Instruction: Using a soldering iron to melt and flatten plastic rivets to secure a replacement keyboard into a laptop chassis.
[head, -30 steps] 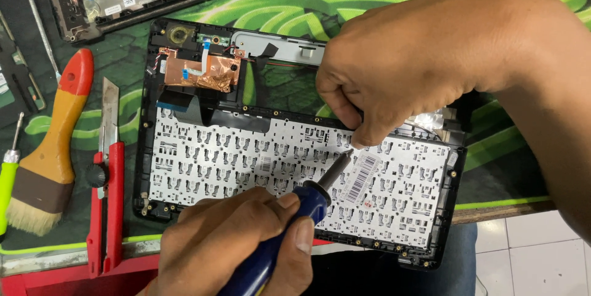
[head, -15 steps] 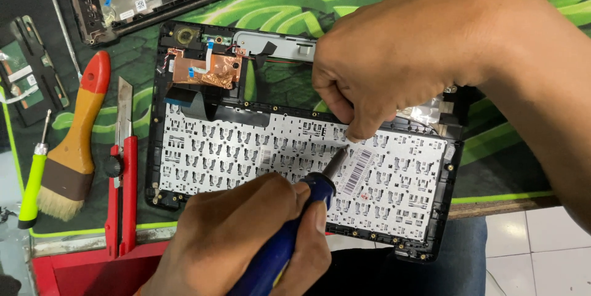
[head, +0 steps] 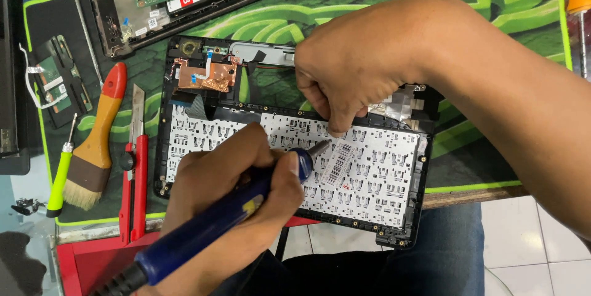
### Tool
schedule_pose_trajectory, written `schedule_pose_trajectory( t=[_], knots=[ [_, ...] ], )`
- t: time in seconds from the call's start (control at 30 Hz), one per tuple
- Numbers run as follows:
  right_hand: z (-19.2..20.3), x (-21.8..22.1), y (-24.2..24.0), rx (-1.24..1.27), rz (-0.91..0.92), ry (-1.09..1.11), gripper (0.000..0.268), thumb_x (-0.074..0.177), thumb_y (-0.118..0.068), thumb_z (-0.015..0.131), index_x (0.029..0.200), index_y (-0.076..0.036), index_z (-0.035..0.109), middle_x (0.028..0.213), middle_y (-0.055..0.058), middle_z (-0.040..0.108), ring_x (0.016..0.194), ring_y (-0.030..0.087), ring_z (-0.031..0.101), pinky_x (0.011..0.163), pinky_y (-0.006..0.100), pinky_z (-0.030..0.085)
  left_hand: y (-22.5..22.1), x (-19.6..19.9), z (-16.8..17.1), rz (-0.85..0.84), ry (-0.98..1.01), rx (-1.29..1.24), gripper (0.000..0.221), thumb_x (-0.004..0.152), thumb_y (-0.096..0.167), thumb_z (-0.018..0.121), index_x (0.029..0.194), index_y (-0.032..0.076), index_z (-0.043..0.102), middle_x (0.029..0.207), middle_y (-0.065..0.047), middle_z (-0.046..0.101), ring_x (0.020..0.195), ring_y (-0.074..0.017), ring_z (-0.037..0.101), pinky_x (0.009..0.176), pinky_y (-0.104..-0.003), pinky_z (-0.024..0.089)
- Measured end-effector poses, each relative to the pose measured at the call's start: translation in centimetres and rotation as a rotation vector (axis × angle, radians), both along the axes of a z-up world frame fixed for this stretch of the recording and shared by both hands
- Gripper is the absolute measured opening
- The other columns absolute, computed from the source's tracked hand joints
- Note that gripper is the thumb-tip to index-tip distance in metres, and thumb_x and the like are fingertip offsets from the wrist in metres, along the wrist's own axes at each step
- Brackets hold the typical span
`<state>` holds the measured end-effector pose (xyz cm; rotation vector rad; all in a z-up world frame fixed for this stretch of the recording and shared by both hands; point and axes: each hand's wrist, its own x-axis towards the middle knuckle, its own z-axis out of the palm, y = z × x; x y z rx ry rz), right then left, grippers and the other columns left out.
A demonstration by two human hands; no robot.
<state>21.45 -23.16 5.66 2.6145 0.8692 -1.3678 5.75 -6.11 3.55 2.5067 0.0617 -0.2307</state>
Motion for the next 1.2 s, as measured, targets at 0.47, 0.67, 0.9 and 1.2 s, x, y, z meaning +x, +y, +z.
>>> schedule_pose_trajectory(
  t=[0.47, 0.67, 0.9, 1.2],
  knots=[
    [0.0, 0.1, 0.4, -0.06, -0.011, -0.012, 0.026, 0.084, -0.038, 0.098, 0.079, -0.018, 0.084, 0.07, 0.006, 0.062, 0.068, 0.024, 0.052, 0.061, 0.041, 0.037, 1.5, -2.9, -1.5, 0.5, -0.469, -0.573, 0.041, 0.098, 0.027, 0.07, 0.108, -0.008, 0.052, 0.074, -0.023, 0.062, 0.052, -0.021, 0.062, 0.049, -0.026, 0.051],
    [0.4, 0.3, 0.7, -0.134, 0.005, -0.063, 0.032, 0.083, -0.054, 0.102, 0.083, -0.024, 0.089, 0.073, 0.004, 0.075, 0.07, 0.024, 0.065, 0.067, 0.042, 0.047, 3.5, -3.5, -4.4, -0.011, -0.385, -0.423, 0.049, 0.103, 0.048, 0.058, 0.143, 0.023, 0.068, 0.079, -0.008, 0.071, 0.073, -0.0279, 0.083, 0.081, -0.05, 0.068],
    [-1.1, 0.6, -0.7, -0.097, 0.061, -0.217, 0.077, 0.071, -0.079, 0.103, 0.057, -0.008, 0.075, 0.055, 0.007, 0.066, 0.058, 0.032, 0.062, 0.059, 0.045, 0.046, 0.7, -2.8, -5.6, -0.573, -0.638, -0.013, 0.038, 0.109, 0.046, 0.075, 0.1, 0.011, 0.065, 0.139, -0.02, 0.081, 0.099, -0.0339, 0.081, 0.082, -0.046, 0.065],
    [-0.9, 0.8, -1.1, -0.063, 0.024, -0.155, 0.07, 0.076, -0.07, 0.104, 0.062, -0.007, 0.079, 0.057, 0.006, 0.073, 0.057, 0.027, 0.062, 0.056, 0.042, 0.042, -1.3, -2.9, -6.5, -0.637, -0.716, 0.137, 0.039, 0.11, 0.046, 0.087, 0.106, 0.013, 0.067, 0.093, -0.017, 0.075, 0.078, -0.0346, 0.061, 0.063, -0.047, 0.055]
  ],
)
